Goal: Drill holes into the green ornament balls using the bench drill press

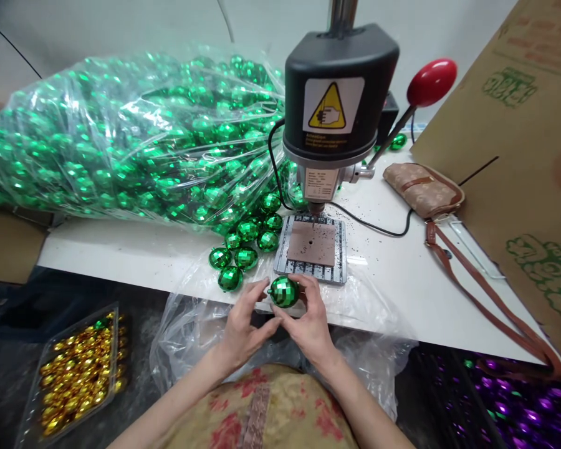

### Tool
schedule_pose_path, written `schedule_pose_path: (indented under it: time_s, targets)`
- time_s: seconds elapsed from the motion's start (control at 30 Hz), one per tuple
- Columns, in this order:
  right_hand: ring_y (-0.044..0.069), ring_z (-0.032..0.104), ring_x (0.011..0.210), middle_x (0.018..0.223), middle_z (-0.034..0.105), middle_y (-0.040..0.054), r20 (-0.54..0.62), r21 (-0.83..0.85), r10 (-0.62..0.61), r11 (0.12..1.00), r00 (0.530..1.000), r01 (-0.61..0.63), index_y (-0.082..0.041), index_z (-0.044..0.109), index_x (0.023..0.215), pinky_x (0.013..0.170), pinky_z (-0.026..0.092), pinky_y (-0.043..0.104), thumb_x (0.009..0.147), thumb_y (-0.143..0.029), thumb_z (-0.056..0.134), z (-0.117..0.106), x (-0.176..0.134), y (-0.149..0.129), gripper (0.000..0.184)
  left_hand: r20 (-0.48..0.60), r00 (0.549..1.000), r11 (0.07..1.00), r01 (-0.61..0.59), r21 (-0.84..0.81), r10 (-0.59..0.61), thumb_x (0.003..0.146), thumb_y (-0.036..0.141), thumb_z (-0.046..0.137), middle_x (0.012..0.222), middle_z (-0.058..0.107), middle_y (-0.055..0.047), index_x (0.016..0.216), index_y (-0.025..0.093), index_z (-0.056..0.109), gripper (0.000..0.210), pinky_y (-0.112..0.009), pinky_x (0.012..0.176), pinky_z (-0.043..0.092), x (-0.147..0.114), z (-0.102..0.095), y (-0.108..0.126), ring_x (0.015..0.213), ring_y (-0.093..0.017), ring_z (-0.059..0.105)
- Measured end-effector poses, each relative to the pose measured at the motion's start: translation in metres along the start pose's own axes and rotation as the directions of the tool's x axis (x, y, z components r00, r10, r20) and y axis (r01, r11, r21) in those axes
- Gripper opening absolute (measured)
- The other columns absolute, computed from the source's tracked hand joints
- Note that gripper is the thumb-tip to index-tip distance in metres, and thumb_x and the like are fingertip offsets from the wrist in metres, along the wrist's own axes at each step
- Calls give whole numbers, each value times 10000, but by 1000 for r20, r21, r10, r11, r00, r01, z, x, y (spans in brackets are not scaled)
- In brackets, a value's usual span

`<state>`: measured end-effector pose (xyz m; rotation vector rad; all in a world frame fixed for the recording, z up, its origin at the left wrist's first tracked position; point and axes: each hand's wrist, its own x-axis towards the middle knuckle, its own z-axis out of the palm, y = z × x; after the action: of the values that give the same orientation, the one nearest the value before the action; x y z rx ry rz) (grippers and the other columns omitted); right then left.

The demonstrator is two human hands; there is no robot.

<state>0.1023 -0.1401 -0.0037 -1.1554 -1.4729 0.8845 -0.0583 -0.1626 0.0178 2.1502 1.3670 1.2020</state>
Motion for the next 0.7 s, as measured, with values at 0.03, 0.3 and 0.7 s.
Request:
schedule_pose_path:
  time_s: [0.03,0.3,0.7]
  targets:
    - [188,618,1138,1214,571,87,7,-21,-35,999,999,35,-269,525,1229,965,579,371,769,-261,730,-1,0,-1,504,77,994,995,79,-58,-75,903,315,642,1273,613,-130,1462,252,411,608,-395,970,547,5,3,5,1174,-249,622]
    - [223,607,1248,1348,581,84,206,-108,-210,966,956,235,-313,605,1255,1011,582,402,744,-260,771,-57,24,-31,540,315,821,549,557,-622,-476,691,298,837,869,627,22,1053,213,493,507,-243,734,483,55,7,3,812,-139,619]
    - [132,696,893,920,637,-11,-465,-8,-471,849,749,529,-110,665,1087,725,449,294,809,-332,599,-133,183,-152,362,229,796,241,421,-875,-560,803,477,760,1012,674,-18,1219,211,585,524,-256,763,502,127,59,-19,829,-114,632]
